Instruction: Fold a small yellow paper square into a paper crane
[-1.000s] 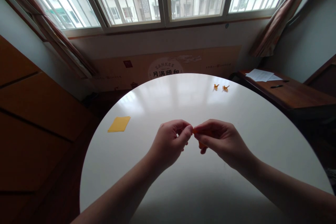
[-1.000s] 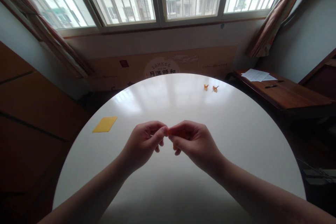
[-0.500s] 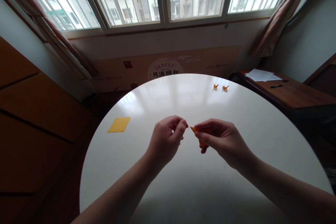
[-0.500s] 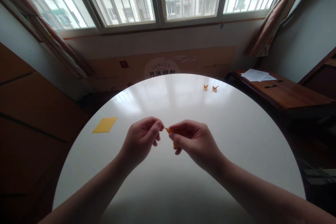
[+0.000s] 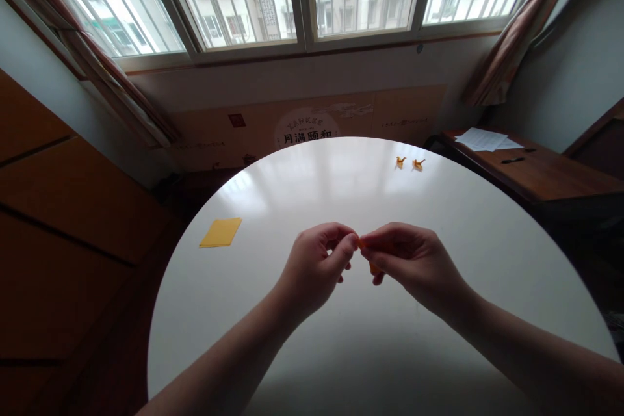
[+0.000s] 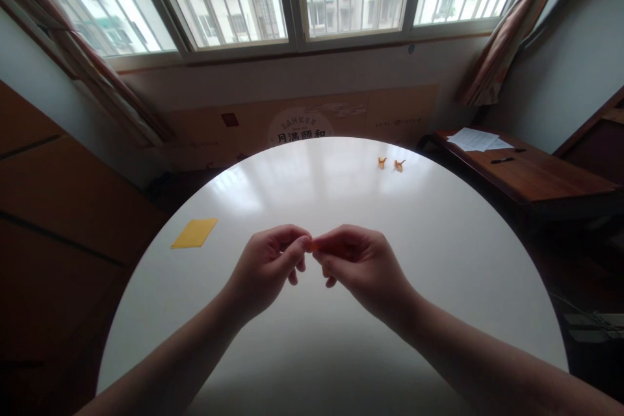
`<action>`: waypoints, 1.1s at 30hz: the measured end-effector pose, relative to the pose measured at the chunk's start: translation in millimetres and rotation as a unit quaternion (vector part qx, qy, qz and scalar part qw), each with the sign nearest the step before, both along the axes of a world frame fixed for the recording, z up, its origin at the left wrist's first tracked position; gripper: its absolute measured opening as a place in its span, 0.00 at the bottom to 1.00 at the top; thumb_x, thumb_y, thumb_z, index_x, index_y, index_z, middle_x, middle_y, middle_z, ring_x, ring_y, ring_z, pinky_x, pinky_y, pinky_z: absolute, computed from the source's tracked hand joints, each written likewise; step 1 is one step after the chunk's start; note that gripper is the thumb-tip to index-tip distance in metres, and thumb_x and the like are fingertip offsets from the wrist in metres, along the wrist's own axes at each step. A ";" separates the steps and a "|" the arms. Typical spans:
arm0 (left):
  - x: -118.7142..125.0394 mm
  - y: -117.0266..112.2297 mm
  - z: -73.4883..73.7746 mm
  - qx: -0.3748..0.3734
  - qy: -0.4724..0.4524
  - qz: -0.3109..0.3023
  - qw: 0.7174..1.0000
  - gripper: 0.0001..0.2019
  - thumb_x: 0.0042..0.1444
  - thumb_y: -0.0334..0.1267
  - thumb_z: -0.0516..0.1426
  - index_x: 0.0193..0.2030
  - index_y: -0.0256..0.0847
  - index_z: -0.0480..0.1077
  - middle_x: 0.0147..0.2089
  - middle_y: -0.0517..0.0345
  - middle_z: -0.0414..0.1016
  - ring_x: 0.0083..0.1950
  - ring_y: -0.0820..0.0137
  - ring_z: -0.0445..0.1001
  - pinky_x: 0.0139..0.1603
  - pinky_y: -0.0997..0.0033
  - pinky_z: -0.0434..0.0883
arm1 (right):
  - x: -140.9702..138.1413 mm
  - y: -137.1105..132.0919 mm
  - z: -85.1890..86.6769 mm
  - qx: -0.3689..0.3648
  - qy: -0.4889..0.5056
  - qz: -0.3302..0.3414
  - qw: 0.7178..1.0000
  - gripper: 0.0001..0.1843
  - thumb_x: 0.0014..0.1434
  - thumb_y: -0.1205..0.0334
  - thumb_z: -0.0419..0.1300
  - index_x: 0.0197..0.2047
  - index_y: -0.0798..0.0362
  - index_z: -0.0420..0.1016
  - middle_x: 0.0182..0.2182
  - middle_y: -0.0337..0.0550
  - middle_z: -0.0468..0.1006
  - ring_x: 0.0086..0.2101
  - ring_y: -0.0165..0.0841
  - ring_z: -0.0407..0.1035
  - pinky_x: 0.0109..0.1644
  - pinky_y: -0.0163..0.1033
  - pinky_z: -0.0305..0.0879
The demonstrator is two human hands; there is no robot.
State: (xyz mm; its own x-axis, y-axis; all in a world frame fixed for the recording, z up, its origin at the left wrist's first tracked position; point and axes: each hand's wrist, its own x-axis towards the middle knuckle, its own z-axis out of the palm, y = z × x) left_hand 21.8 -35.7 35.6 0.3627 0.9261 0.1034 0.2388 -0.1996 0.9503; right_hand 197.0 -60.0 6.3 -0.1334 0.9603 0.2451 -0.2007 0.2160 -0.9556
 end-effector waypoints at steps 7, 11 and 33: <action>-2.0 1.9 -3.3 0.163 0.072 0.040 0.983 0.09 0.61 0.33 0.56 0.33 0.36 0.76 0.29 0.57 0.77 0.26 0.73 0.73 0.25 0.77 0.71 | 1.1 1.0 -1.5 -0.049 0.021 0.034 0.998 0.11 0.62 0.54 0.66 0.44 0.51 0.80 0.31 0.40 0.80 0.29 0.33 0.75 0.25 0.36 0.79; -4.4 3.2 -2.7 0.227 0.097 0.043 0.968 0.09 0.60 0.31 0.55 0.31 0.37 0.75 0.30 0.56 0.77 0.29 0.72 0.73 0.27 0.77 0.70 | 1.2 3.0 -1.8 -0.080 0.023 0.054 0.995 0.14 0.64 0.50 0.63 0.38 0.53 0.79 0.29 0.40 0.77 0.29 0.33 0.74 0.25 0.36 0.78; -0.6 15.0 -15.4 -0.104 -0.041 -0.015 0.994 0.10 0.55 0.40 0.62 0.40 0.38 0.68 0.32 0.57 0.76 0.28 0.71 0.74 0.19 0.77 0.70 | 8.5 18.1 -5.8 -0.110 -0.104 -0.002 0.989 0.18 0.60 0.47 0.64 0.33 0.55 0.78 0.27 0.43 0.78 0.26 0.31 0.69 0.24 0.32 0.66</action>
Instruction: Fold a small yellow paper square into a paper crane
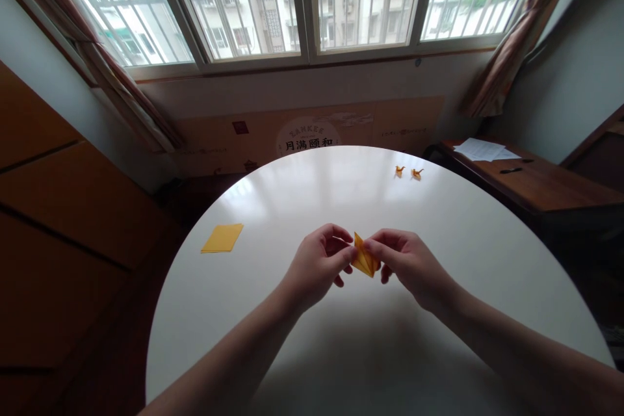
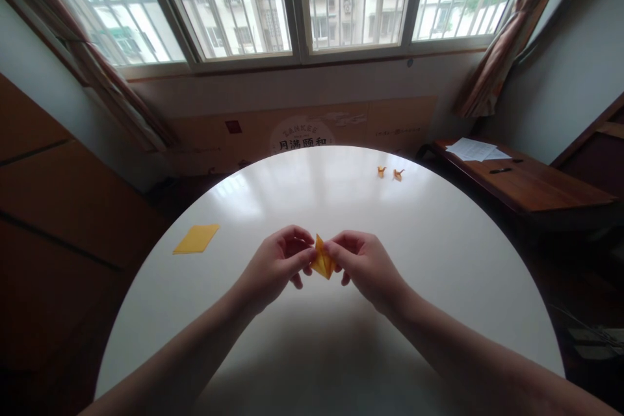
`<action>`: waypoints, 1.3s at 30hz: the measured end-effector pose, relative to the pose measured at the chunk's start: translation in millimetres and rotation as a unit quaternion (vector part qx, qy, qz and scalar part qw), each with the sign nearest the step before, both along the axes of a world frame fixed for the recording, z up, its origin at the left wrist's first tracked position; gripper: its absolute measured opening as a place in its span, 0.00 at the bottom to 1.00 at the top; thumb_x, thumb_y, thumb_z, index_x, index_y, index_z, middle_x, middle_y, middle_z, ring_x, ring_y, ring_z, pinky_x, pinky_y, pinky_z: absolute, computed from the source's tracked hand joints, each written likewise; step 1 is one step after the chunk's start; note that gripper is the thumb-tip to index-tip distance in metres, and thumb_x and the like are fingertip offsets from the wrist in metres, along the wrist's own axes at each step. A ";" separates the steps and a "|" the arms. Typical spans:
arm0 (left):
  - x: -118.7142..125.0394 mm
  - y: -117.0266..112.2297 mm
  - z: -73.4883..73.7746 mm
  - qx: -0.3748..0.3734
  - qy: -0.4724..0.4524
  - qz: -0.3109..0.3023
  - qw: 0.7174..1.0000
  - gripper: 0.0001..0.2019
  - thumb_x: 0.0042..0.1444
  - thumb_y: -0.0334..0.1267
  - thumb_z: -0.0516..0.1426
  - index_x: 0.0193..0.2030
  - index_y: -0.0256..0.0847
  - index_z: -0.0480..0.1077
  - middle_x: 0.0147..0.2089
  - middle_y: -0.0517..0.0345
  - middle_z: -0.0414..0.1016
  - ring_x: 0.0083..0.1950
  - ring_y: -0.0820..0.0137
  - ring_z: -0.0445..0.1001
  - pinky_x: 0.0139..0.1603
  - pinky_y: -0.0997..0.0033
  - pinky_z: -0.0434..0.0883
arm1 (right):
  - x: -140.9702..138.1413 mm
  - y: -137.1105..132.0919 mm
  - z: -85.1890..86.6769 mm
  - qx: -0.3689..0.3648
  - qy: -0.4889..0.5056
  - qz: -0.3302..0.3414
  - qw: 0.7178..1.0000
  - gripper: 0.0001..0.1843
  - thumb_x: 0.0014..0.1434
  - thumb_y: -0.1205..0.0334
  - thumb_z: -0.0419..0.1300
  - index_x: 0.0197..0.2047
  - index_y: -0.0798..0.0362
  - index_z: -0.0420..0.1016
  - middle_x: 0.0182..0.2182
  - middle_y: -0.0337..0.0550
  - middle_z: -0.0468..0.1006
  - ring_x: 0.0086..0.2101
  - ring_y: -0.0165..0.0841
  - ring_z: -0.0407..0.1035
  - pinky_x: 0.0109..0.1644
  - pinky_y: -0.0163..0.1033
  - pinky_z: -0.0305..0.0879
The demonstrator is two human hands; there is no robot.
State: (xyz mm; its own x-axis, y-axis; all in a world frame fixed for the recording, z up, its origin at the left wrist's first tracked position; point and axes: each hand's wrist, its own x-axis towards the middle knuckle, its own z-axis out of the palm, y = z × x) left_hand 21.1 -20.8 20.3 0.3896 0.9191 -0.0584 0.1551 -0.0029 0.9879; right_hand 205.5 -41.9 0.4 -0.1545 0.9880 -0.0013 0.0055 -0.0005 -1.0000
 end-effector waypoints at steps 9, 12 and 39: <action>4.7 2.6 -24.2 0.196 0.243 -0.037 0.949 0.08 0.53 0.28 0.59 0.33 0.43 0.78 0.33 0.61 0.82 0.34 0.70 0.77 0.37 0.71 0.71 | 28.8 19.5 3.8 0.039 -0.357 0.116 0.926 0.11 0.58 0.60 0.59 0.33 0.53 0.83 0.29 0.43 0.81 0.31 0.35 0.72 0.32 0.36 0.62; 8.3 1.0 -29.5 0.243 0.302 -0.053 0.920 0.10 0.54 0.29 0.58 0.35 0.46 0.80 0.33 0.61 0.82 0.34 0.68 0.76 0.37 0.70 0.69 | 35.6 21.5 5.5 0.055 -0.382 0.116 0.915 0.10 0.55 0.61 0.60 0.34 0.51 0.84 0.32 0.42 0.83 0.32 0.36 0.74 0.34 0.36 0.64; 5.9 -1.6 -36.2 0.431 0.320 -0.145 0.831 0.09 0.62 0.32 0.57 0.40 0.45 0.81 0.43 0.59 0.84 0.41 0.65 0.77 0.42 0.69 0.73 | 33.4 19.2 8.1 0.141 -0.457 0.165 0.863 0.10 0.56 0.63 0.62 0.35 0.45 0.87 0.30 0.39 0.85 0.30 0.35 0.76 0.32 0.36 0.62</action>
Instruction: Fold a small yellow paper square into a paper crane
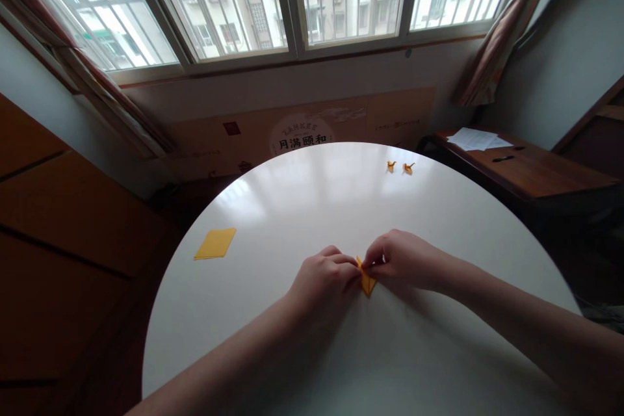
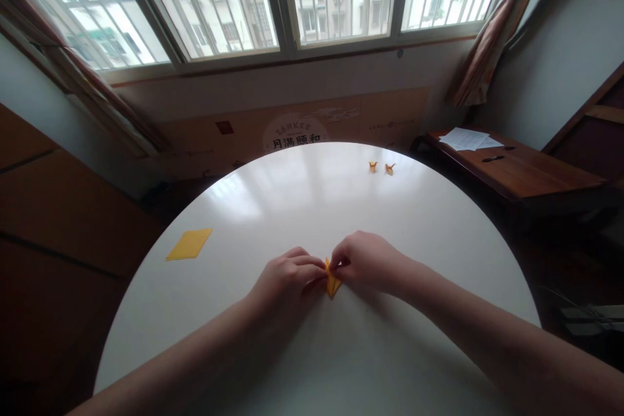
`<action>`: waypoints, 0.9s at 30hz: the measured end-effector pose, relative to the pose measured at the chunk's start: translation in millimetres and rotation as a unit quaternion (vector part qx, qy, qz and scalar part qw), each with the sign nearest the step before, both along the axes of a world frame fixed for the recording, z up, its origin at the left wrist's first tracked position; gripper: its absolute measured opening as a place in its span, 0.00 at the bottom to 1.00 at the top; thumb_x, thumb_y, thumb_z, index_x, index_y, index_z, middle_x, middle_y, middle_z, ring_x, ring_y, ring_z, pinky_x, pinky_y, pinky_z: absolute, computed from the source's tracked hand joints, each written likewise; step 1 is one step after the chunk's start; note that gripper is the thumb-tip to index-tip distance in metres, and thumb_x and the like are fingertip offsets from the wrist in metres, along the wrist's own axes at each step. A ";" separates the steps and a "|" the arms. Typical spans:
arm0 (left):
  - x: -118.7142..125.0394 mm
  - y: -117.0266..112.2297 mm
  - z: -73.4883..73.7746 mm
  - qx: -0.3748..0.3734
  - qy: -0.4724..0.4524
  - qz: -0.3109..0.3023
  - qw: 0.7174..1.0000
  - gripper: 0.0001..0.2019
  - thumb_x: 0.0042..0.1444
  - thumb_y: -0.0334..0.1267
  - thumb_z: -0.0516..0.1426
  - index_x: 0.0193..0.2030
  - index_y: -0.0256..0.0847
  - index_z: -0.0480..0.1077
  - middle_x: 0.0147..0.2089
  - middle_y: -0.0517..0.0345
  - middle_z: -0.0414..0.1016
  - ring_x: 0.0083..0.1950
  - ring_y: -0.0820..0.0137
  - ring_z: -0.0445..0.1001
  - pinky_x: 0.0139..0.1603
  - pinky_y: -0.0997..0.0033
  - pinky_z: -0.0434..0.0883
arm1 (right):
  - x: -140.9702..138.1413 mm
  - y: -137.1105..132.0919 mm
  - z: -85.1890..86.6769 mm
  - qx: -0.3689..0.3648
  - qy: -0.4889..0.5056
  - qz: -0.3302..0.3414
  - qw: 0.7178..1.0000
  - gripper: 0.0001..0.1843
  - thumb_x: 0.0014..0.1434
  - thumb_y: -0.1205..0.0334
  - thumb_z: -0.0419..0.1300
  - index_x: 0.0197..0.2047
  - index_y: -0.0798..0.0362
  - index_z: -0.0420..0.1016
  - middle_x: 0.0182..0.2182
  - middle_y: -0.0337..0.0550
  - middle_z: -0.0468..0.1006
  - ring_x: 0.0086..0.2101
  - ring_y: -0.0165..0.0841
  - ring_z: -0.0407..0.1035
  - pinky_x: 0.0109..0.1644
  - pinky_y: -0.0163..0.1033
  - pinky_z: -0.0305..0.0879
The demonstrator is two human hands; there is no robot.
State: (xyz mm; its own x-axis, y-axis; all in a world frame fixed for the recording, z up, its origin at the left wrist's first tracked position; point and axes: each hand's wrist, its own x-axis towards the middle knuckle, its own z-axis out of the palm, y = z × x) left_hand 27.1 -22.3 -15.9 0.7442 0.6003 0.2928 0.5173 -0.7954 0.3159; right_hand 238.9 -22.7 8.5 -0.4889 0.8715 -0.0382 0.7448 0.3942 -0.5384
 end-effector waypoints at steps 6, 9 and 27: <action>-4.4 2.7 3.3 -0.025 -0.003 -0.026 0.999 0.11 0.65 0.33 0.55 0.41 0.45 0.79 0.43 0.59 0.84 0.41 0.66 0.76 0.43 0.70 0.73 | 9.6 0.2 -15.6 0.025 0.071 0.043 0.996 0.08 0.60 0.61 0.63 0.38 0.45 0.86 0.33 0.38 0.85 0.33 0.33 0.76 0.37 0.33 0.65; -8.3 5.5 12.7 -0.045 0.028 -0.064 0.997 0.12 0.66 0.31 0.54 0.43 0.46 0.79 0.45 0.60 0.83 0.44 0.68 0.76 0.44 0.72 0.73 | 12.5 -1.3 -18.7 0.035 0.069 0.056 0.995 0.08 0.61 0.62 0.63 0.39 0.45 0.85 0.31 0.37 0.83 0.31 0.31 0.75 0.34 0.32 0.62; -19.1 -16.8 24.5 -0.006 0.180 -0.096 0.979 0.22 0.63 0.33 0.54 0.64 0.42 0.65 0.60 0.48 0.74 0.58 0.57 0.71 0.56 0.59 0.71 | 10.1 -3.8 -20.0 0.016 0.059 0.033 0.998 0.05 0.59 0.64 0.64 0.34 0.45 0.82 0.29 0.35 0.82 0.31 0.31 0.74 0.34 0.33 0.61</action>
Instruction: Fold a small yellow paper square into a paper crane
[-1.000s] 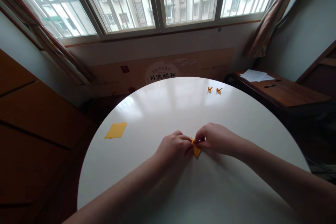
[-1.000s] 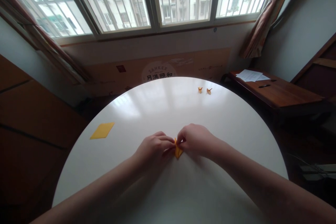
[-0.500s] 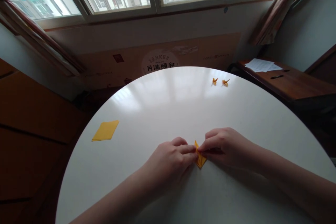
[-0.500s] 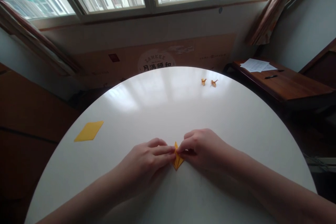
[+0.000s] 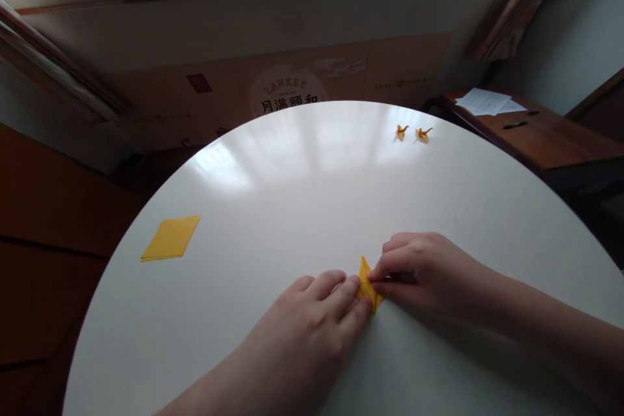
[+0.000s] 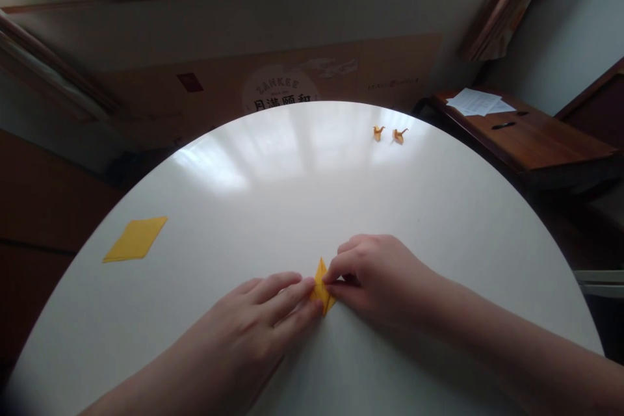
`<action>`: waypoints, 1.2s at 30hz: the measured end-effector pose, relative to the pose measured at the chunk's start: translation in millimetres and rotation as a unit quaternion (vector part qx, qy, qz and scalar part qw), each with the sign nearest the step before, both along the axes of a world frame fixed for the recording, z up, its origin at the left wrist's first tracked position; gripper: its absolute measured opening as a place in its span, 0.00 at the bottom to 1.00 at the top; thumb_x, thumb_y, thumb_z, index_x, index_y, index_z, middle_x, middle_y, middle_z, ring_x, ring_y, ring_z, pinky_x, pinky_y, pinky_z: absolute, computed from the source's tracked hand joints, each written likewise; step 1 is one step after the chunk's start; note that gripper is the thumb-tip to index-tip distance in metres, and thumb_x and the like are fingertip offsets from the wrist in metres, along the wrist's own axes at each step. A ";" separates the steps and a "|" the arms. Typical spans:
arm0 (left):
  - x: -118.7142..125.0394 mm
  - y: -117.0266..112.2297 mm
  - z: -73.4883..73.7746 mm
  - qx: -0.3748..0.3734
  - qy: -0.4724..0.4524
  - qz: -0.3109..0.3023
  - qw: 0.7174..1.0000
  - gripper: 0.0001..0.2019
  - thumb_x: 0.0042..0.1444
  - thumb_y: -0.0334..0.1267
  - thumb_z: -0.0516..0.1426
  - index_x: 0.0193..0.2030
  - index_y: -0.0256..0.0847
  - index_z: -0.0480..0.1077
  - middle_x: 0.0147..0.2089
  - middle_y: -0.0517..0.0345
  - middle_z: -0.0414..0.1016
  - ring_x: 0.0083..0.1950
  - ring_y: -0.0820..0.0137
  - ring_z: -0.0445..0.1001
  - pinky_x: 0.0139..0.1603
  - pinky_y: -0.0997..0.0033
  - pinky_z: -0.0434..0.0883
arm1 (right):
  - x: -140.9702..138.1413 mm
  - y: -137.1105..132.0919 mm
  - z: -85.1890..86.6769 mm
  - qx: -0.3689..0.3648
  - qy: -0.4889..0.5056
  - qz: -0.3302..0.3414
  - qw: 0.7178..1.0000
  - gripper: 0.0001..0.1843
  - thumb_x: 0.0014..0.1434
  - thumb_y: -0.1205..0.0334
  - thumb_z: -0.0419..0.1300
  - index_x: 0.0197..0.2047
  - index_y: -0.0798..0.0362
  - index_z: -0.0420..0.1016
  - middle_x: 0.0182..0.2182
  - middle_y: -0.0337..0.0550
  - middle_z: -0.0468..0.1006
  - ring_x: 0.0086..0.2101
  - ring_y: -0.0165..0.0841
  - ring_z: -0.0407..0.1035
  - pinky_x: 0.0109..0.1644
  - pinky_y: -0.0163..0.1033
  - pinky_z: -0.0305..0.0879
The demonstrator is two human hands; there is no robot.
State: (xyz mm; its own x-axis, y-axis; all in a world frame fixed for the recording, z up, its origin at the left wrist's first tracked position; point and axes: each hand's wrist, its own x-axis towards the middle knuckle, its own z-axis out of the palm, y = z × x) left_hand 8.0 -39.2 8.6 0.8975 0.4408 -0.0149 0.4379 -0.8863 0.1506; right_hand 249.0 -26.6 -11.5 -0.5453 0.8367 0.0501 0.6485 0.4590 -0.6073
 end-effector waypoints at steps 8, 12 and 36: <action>0.1 1.5 5.2 -0.027 0.003 -0.001 1.000 0.22 0.63 0.31 0.52 0.65 0.43 0.64 0.63 0.51 0.72 0.62 0.58 0.68 0.60 0.59 0.68 | 3.0 0.5 3.2 0.000 -0.022 0.009 1.000 0.03 0.58 0.61 0.66 0.35 0.44 0.83 0.28 0.36 0.81 0.31 0.31 0.73 0.33 0.34 0.60; -1.1 0.6 6.3 -0.026 0.017 -0.012 0.999 0.23 0.63 0.32 0.53 0.65 0.43 0.64 0.60 0.47 0.73 0.60 0.57 0.69 0.58 0.60 0.68 | 1.8 1.1 3.8 0.008 -0.025 0.004 1.000 0.03 0.58 0.61 0.66 0.35 0.45 0.83 0.27 0.36 0.80 0.30 0.31 0.72 0.33 0.34 0.61; 0.4 9.3 17.6 -0.101 0.011 -0.018 0.995 0.17 0.66 0.30 0.52 0.59 0.47 0.69 0.61 0.58 0.73 0.61 0.63 0.68 0.60 0.61 0.65 | 16.0 2.7 5.2 0.023 0.006 0.151 0.988 0.09 0.63 0.65 0.62 0.45 0.46 0.81 0.38 0.40 0.78 0.34 0.30 0.71 0.39 0.34 0.61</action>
